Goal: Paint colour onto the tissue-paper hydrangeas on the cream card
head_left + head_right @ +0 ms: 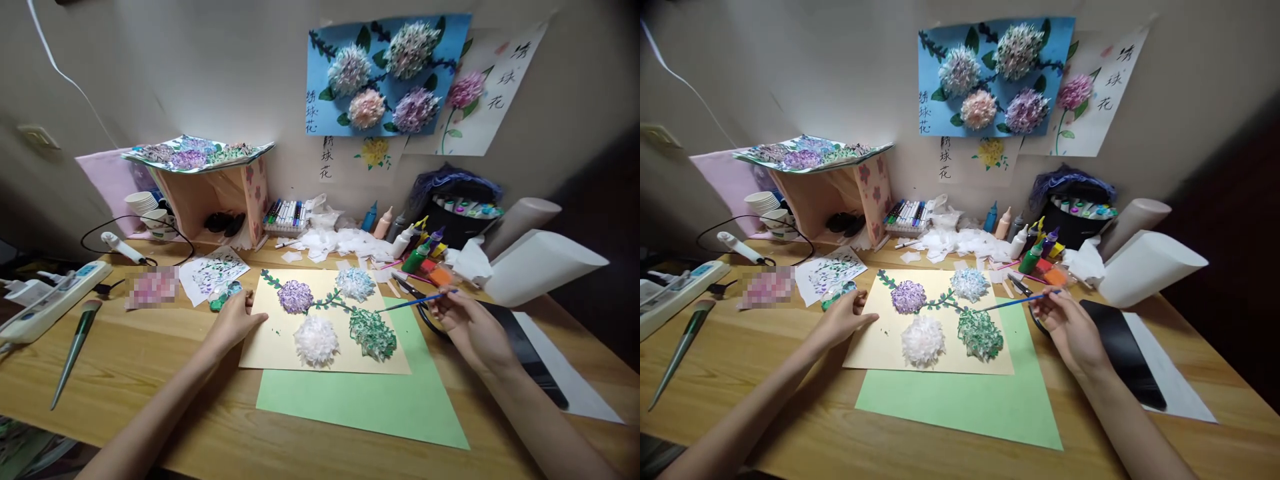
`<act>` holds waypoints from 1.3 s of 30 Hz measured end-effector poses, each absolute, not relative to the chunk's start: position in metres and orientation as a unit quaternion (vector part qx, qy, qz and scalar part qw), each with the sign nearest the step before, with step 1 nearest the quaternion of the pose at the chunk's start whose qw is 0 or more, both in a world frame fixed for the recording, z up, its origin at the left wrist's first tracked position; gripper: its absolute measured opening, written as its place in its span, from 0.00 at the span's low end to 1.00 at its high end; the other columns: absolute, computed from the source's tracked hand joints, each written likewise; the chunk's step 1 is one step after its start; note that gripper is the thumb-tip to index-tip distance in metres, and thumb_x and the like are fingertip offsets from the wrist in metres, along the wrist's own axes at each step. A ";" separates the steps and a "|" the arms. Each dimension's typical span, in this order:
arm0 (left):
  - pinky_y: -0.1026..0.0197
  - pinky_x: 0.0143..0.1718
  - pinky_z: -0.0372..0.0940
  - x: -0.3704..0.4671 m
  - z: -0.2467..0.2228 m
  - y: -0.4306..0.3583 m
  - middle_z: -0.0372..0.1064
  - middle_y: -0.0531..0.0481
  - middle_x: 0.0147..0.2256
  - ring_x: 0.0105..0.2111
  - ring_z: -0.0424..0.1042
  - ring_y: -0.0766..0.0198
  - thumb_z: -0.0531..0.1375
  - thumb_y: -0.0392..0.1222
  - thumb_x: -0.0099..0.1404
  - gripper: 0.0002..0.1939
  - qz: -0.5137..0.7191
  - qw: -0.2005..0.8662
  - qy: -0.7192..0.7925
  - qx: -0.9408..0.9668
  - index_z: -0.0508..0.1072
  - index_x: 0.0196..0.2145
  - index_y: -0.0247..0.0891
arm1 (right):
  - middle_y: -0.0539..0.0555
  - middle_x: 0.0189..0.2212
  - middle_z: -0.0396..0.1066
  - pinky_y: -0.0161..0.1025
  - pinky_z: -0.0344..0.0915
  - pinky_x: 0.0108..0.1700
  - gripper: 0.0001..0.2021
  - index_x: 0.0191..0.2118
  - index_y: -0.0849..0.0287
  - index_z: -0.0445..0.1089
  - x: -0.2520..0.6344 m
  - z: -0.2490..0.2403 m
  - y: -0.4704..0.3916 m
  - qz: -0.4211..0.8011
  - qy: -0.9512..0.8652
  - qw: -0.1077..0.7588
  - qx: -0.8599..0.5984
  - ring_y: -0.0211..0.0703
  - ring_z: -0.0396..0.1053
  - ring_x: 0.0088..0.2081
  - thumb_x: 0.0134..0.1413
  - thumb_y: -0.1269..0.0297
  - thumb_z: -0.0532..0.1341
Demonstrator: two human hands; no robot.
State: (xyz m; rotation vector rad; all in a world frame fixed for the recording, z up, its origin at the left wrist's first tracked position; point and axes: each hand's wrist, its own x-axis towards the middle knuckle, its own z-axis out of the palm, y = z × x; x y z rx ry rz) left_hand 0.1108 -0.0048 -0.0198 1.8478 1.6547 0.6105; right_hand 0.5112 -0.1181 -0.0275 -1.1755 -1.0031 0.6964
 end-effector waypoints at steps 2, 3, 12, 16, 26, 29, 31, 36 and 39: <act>0.57 0.32 0.65 0.112 -0.021 -0.006 0.75 0.47 0.31 0.31 0.73 0.52 0.67 0.45 0.44 0.21 0.241 0.311 0.615 0.684 0.74 0.37 0.36 | 0.51 0.25 0.71 0.35 0.70 0.26 0.07 0.30 0.55 0.71 0.508 -0.023 -0.119 0.385 -0.299 0.699 -0.524 0.40 0.71 0.27 0.45 0.59 0.66; 0.57 0.31 0.65 0.112 -0.021 -0.006 0.75 0.47 0.29 0.30 0.73 0.52 0.67 0.46 0.44 0.19 0.245 0.326 0.609 0.681 0.74 0.35 0.36 | 0.50 0.25 0.71 0.34 0.70 0.27 0.09 0.29 0.55 0.71 0.507 -0.021 -0.119 0.411 -0.240 0.710 -0.519 0.39 0.70 0.28 0.41 0.60 0.68; 0.52 0.30 0.72 0.103 -0.013 -0.017 0.77 0.45 0.27 0.33 0.78 0.47 0.69 0.61 0.43 0.25 0.306 0.445 0.555 0.633 0.73 0.31 0.39 | 0.49 0.25 0.70 0.33 0.69 0.26 0.08 0.29 0.56 0.72 0.506 -0.011 -0.121 0.411 -0.226 0.732 -0.495 0.37 0.70 0.28 0.40 0.61 0.68; 0.52 0.30 0.73 0.112 -0.010 -0.001 0.77 0.46 0.25 0.32 0.78 0.47 0.70 0.60 0.42 0.25 0.326 0.457 0.549 0.619 0.73 0.31 0.40 | 0.49 0.26 0.72 0.32 0.70 0.27 0.08 0.29 0.55 0.72 0.507 -0.008 -0.121 0.407 -0.227 0.748 -0.473 0.37 0.71 0.29 0.39 0.63 0.68; 0.57 0.28 0.70 0.141 -0.022 0.060 0.79 0.41 0.31 0.34 0.78 0.48 0.71 0.56 0.40 0.26 0.342 0.440 0.549 0.623 0.72 0.32 0.36 | 0.47 0.25 0.73 0.28 0.72 0.31 0.15 0.29 0.54 0.72 0.500 -0.012 -0.124 0.437 -0.223 0.735 -0.468 0.34 0.72 0.28 0.37 0.53 0.73; 0.59 0.25 0.68 0.141 -0.027 0.067 0.79 0.42 0.30 0.31 0.78 0.49 0.71 0.55 0.40 0.25 0.331 0.427 0.558 0.630 0.73 0.30 0.36 | 0.48 0.25 0.72 0.30 0.72 0.31 0.14 0.29 0.55 0.72 0.492 -0.018 -0.125 0.451 -0.232 0.722 -0.471 0.35 0.72 0.28 0.40 0.54 0.72; 0.60 0.24 0.67 0.140 -0.029 0.069 0.79 0.42 0.30 0.30 0.78 0.50 0.70 0.54 0.41 0.23 0.325 0.410 0.564 0.638 0.74 0.31 0.36 | 0.49 0.26 0.73 0.31 0.72 0.30 0.13 0.30 0.55 0.72 0.484 -0.023 -0.123 0.454 -0.249 0.713 -0.473 0.36 0.72 0.28 0.42 0.53 0.71; 0.58 0.30 0.69 0.141 -0.031 0.067 0.79 0.42 0.31 0.33 0.78 0.51 0.67 0.45 0.49 0.15 0.313 0.335 0.580 0.674 0.76 0.33 0.34 | 0.49 0.26 0.72 0.34 0.72 0.32 0.13 0.31 0.55 0.72 0.464 -0.020 -0.106 0.464 -0.321 0.672 -0.479 0.37 0.71 0.28 0.44 0.52 0.69; 0.56 0.40 0.68 0.142 -0.026 0.057 0.79 0.40 0.37 0.38 0.77 0.52 0.64 0.40 0.55 0.17 0.317 0.265 0.586 0.697 0.74 0.43 0.33 | 0.48 0.26 0.73 0.34 0.71 0.32 0.11 0.32 0.54 0.71 0.455 0.005 -0.084 0.420 -0.386 0.679 -0.461 0.36 0.71 0.28 0.50 0.52 0.65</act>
